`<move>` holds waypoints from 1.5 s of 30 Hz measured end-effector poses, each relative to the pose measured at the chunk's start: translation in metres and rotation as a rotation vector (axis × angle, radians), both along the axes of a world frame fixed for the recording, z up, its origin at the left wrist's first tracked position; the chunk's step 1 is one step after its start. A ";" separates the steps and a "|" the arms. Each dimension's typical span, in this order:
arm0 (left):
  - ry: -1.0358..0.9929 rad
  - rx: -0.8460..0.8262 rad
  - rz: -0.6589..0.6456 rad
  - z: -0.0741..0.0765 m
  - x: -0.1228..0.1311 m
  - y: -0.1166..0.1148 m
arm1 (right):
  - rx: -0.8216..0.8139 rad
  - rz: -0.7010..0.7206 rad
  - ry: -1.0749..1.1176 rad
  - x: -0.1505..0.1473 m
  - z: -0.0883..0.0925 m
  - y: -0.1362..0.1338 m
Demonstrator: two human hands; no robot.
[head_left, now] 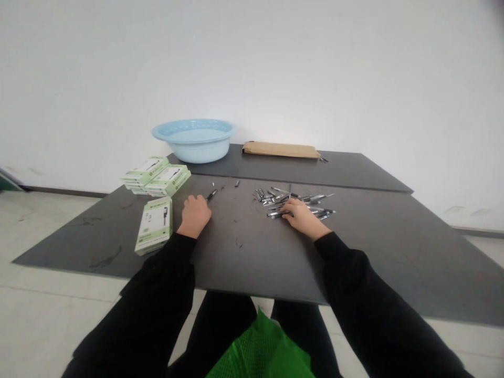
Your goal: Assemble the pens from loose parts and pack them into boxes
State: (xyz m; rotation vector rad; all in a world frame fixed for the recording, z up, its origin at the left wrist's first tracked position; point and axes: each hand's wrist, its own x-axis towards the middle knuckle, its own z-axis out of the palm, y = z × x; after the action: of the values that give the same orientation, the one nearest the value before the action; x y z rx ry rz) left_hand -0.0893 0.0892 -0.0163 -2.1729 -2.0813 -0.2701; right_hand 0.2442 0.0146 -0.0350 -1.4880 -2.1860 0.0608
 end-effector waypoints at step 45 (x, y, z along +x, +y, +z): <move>-1.141 -0.304 -0.541 0.014 0.030 -0.079 | -0.368 -0.711 -0.119 0.019 0.051 0.083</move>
State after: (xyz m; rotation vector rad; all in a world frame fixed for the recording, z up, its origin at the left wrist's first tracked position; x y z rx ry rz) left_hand -0.0597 0.0104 -0.0020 -3.1922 -1.8607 -1.6734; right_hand 0.2631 0.0974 0.0156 -2.4494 -1.6597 0.1409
